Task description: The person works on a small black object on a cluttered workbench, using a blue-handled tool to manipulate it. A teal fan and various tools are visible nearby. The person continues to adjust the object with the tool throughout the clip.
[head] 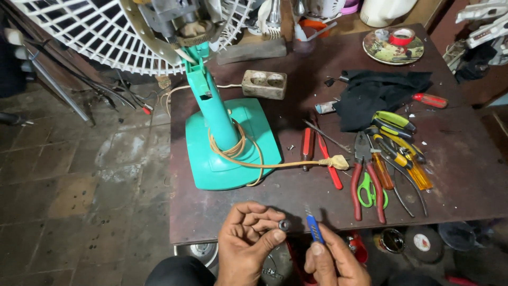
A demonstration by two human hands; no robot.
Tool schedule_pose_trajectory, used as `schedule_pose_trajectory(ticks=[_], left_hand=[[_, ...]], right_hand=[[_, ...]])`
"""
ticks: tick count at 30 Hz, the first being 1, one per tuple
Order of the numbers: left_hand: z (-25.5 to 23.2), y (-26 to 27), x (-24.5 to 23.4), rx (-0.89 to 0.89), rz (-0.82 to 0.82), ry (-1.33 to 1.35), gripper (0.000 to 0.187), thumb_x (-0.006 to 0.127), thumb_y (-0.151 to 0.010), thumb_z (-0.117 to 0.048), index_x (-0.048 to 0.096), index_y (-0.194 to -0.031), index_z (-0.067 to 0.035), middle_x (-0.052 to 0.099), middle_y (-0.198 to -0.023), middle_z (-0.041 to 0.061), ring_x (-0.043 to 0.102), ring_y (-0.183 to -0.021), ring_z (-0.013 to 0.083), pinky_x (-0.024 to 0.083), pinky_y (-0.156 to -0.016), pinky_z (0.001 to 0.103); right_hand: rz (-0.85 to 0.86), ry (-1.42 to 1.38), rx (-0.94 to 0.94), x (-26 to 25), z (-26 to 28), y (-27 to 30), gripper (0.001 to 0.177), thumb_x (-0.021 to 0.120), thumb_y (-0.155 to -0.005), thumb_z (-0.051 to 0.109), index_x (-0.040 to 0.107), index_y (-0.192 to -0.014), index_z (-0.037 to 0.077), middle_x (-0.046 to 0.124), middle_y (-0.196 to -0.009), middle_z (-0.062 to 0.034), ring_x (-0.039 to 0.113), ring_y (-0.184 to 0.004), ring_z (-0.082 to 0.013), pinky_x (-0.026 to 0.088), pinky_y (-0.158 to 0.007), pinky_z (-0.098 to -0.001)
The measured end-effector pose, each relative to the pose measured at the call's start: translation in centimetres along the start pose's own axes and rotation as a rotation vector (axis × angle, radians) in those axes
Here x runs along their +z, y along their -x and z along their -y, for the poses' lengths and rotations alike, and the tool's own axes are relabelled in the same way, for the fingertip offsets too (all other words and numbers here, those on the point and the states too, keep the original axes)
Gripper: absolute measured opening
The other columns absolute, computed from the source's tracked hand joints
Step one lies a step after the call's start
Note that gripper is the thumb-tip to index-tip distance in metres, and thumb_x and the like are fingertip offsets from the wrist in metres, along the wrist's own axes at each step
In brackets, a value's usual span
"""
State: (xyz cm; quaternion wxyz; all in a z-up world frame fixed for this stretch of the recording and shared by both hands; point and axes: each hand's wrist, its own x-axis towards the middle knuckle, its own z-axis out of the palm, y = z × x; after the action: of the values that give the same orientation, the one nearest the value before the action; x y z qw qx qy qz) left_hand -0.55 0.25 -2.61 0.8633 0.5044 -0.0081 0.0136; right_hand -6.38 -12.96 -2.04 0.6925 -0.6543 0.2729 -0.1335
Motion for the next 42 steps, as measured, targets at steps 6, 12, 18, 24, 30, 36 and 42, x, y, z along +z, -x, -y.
schedule_pose_trajectory(ticks=[6, 12, 18, 24, 30, 36, 42], left_hand=[[-0.6, 0.1, 0.7, 0.053, 0.021, 0.078, 0.039, 0.081, -0.074, 0.009, 0.057, -0.103, 0.001, 0.072, -0.09, 0.022, 0.076, -0.086, 0.0342, 0.063, -0.08, 0.044], [-0.1, 0.6, 0.4, 0.08, -0.001, -0.036, 0.043, 0.083, -0.071, 0.011, 0.058, -0.104, 0.0, 0.072, -0.089, 0.019, 0.076, -0.086, 0.0323, 0.063, -0.079, 0.041], [-0.8, 1.3, 1.6, 0.331, -0.072, -0.431, 0.034, 0.086, -0.072, -0.004, 0.065, -0.099, -0.003, 0.077, -0.086, 0.012, 0.078, -0.08, 0.018, 0.068, -0.072, 0.027], [-2.5, 0.6, 2.4, 0.649, 0.125, -0.586, 0.017, 0.074, -0.086, -0.007, 0.063, -0.097, -0.002, 0.074, -0.086, 0.016, 0.075, -0.079, 0.0253, 0.063, -0.073, 0.034], [-4.2, 0.1, 2.5, 0.684, 0.396, -0.676, 0.013, 0.063, -0.095, -0.007, 0.062, -0.1, 0.005, 0.07, -0.095, 0.02, 0.075, -0.085, 0.0311, 0.063, -0.079, 0.036], [-3.6, -0.5, 1.4, 0.355, 0.351, -0.591, 0.019, 0.065, -0.094, -0.017, 0.071, -0.102, 0.0, 0.076, -0.104, 0.02, 0.078, -0.099, 0.0326, 0.065, -0.082, 0.04], [-3.5, -1.0, 0.9, 0.179, 0.347, -0.371, 0.014, 0.079, -0.083, -0.01, 0.073, -0.092, -0.001, 0.076, -0.091, 0.02, 0.078, -0.089, 0.0323, 0.066, -0.076, 0.041]], right_hand=[[0.128, 0.132, 0.058, -0.7, -2.2, -0.7, 0.041, 0.064, -0.088, 0.024, 0.078, -0.124, 0.012, 0.063, -0.057, -0.0095, 0.039, -0.038, -0.0124, 0.031, -0.039, -0.0313], [0.222, 0.05, 0.186, -1.1, -2.8, -1.2, 0.046, 0.063, -0.089, 0.021, 0.073, -0.133, 0.012, 0.063, -0.063, -0.0145, 0.039, -0.038, -0.0159, 0.029, -0.04, -0.035], [0.097, 0.011, 0.214, 0.7, 0.5, -0.6, 0.033, 0.07, -0.087, 0.017, 0.087, -0.108, 0.0, 0.054, -0.054, -0.0154, 0.042, -0.045, -0.0191, 0.034, -0.046, -0.0338], [0.133, -0.024, 0.379, 1.3, 2.3, -1.1, 0.033, 0.074, -0.079, 0.003, 0.084, -0.109, -0.004, 0.089, -0.105, -0.0168, 0.08, -0.1, -0.0236, 0.064, -0.087, -0.0349], [0.067, -0.138, 0.333, 1.0, 1.9, -1.8, 0.021, 0.073, -0.079, -0.008, 0.081, -0.099, -0.013, 0.085, -0.095, -0.0241, 0.073, -0.085, -0.0277, 0.058, -0.081, -0.0375], [0.095, -0.04, 0.46, 0.6, 1.7, -2.8, 0.028, 0.074, -0.08, -0.004, 0.081, -0.107, -0.009, 0.085, -0.102, -0.022, 0.076, -0.098, -0.0266, 0.061, -0.089, -0.039], [0.116, -0.051, 0.482, 0.1, 0.3, -3.3, 0.03, 0.079, -0.075, -0.01, 0.084, -0.104, -0.016, 0.083, -0.09, -0.0253, 0.07, -0.083, -0.0263, 0.057, -0.084, -0.036]])
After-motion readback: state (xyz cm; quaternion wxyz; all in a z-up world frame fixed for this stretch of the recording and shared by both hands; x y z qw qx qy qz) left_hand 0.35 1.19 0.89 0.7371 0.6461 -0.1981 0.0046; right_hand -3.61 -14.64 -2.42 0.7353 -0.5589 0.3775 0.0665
